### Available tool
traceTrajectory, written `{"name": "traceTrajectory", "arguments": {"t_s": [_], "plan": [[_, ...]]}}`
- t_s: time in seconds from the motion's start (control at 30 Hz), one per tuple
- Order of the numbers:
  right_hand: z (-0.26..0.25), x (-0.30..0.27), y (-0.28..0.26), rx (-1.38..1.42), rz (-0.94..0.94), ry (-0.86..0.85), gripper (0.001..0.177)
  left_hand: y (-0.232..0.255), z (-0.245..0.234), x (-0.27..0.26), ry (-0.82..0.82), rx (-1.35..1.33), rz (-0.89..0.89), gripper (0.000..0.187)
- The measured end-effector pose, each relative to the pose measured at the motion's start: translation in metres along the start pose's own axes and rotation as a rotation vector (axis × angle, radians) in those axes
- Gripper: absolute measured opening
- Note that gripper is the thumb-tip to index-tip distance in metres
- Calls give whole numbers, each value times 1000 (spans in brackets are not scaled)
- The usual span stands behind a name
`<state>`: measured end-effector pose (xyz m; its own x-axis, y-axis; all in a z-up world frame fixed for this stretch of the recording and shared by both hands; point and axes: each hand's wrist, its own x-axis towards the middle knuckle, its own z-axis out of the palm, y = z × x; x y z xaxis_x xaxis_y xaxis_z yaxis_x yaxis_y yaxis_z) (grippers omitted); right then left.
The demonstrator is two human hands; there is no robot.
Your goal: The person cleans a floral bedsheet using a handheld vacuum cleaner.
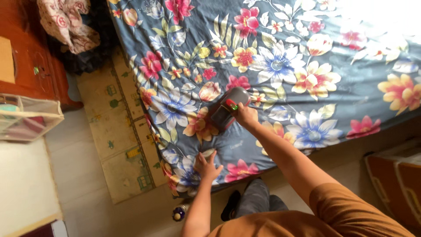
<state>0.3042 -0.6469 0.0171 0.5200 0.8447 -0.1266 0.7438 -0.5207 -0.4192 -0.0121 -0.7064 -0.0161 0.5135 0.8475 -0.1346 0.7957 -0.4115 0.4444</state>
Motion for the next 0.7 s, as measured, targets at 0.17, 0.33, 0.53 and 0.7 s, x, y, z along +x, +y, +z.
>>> {"name": "traceTrajectory", "arguments": {"t_s": [0.17, 0.33, 0.53, 0.7], "plan": [[-20, -25, 64, -28, -64, -30, 47, 21, -11, 7, -408, 152, -386, 94], [-66, -79, 137, -146, 21, -131, 55, 44, -16, 27, -469, 141, -525, 87], [-117, -157, 213, -125, 88, -131, 54, 65, -6, 24, -295, 124, -576, 74], [-113, -154, 242, 12, -46, -75, 50, 108, 38, -1, 62, 33, -320, 71]]}}
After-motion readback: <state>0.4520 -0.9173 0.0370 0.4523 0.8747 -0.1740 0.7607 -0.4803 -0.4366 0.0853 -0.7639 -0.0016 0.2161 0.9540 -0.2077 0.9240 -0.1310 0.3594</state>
